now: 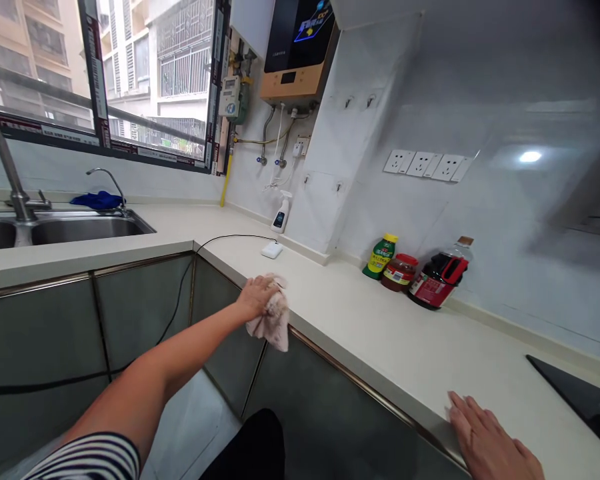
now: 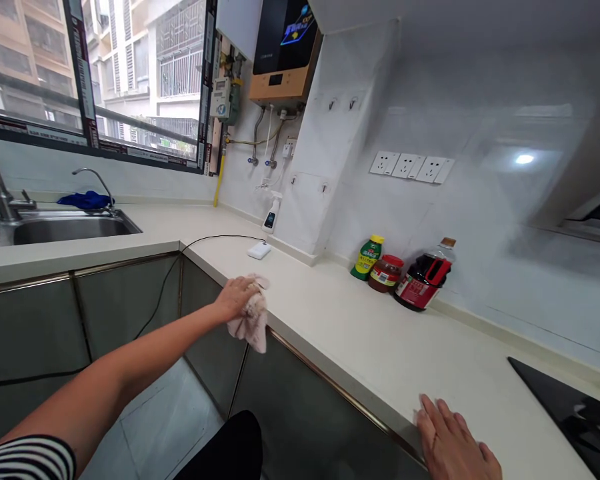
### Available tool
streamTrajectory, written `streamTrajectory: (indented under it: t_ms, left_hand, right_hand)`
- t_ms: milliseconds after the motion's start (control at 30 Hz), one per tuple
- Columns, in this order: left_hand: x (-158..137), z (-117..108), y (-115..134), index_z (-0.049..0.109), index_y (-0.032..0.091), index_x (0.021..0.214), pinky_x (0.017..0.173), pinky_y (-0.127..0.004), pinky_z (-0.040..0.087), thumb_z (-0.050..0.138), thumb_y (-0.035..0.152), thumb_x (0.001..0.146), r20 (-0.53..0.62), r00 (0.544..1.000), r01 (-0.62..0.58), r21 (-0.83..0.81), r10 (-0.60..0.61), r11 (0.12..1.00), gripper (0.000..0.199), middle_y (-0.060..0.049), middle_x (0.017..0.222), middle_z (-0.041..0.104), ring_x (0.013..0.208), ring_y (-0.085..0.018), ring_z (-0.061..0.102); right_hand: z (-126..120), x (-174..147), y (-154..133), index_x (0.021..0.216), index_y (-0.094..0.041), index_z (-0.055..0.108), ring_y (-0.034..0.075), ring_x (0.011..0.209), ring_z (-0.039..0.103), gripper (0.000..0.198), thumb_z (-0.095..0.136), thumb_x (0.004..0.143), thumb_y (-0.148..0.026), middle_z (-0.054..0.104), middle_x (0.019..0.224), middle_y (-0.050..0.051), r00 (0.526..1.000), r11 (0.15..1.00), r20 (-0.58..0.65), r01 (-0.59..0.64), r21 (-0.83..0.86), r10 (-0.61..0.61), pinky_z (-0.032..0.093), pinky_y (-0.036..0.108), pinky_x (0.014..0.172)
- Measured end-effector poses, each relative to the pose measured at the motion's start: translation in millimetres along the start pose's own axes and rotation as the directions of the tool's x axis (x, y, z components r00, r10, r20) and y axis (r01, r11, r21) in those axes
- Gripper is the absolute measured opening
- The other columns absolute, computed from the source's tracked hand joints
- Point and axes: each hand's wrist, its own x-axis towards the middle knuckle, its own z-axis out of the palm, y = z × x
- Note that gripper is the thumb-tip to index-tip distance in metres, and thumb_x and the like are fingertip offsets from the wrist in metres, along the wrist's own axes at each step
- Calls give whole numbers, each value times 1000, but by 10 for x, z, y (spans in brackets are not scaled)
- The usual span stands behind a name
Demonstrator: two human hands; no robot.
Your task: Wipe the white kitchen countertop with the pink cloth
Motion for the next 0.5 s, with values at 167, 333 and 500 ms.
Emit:
streamTrajectory:
  t_ms: [167, 333, 500]
  left_hand:
    - [45, -48, -458, 52, 27, 134, 105, -48, 35, 83, 29, 69, 20, 993, 116, 44, -117, 992, 73, -11, 151, 43, 129, -35, 42]
    - [79, -102, -368, 56, 21, 127, 98, -49, 40, 80, 26, 70, 45, 994, 92, 106, -97, 990, 62, -16, 138, 51, 122, -37, 46]
    - [82, -179, 148, 56, 20, 126, 95, -48, 42, 82, 32, 69, 85, 994, -74, 121, 63, 990, 63, -16, 135, 52, 121, -36, 47]
  right_hand:
    - [56, -45, -4, 153, -37, 41, 37, 135, 48, 73, 31, 85, -59, 51, 150, 7, 999, 994, -28, -25, 107, 28, 45, 60, 99]
    - [107, -12, -35, 148, -37, 48, 36, 134, 50, 70, 31, 84, -59, 55, 146, 9, 998, 996, -58, -29, 82, 34, 45, 58, 100]
    - [131, -1, -70, 145, -37, 52, 40, 137, 45, 68, 34, 84, -62, 51, 150, 8, 997, 995, -53, -50, 82, 55, 37, 65, 104]
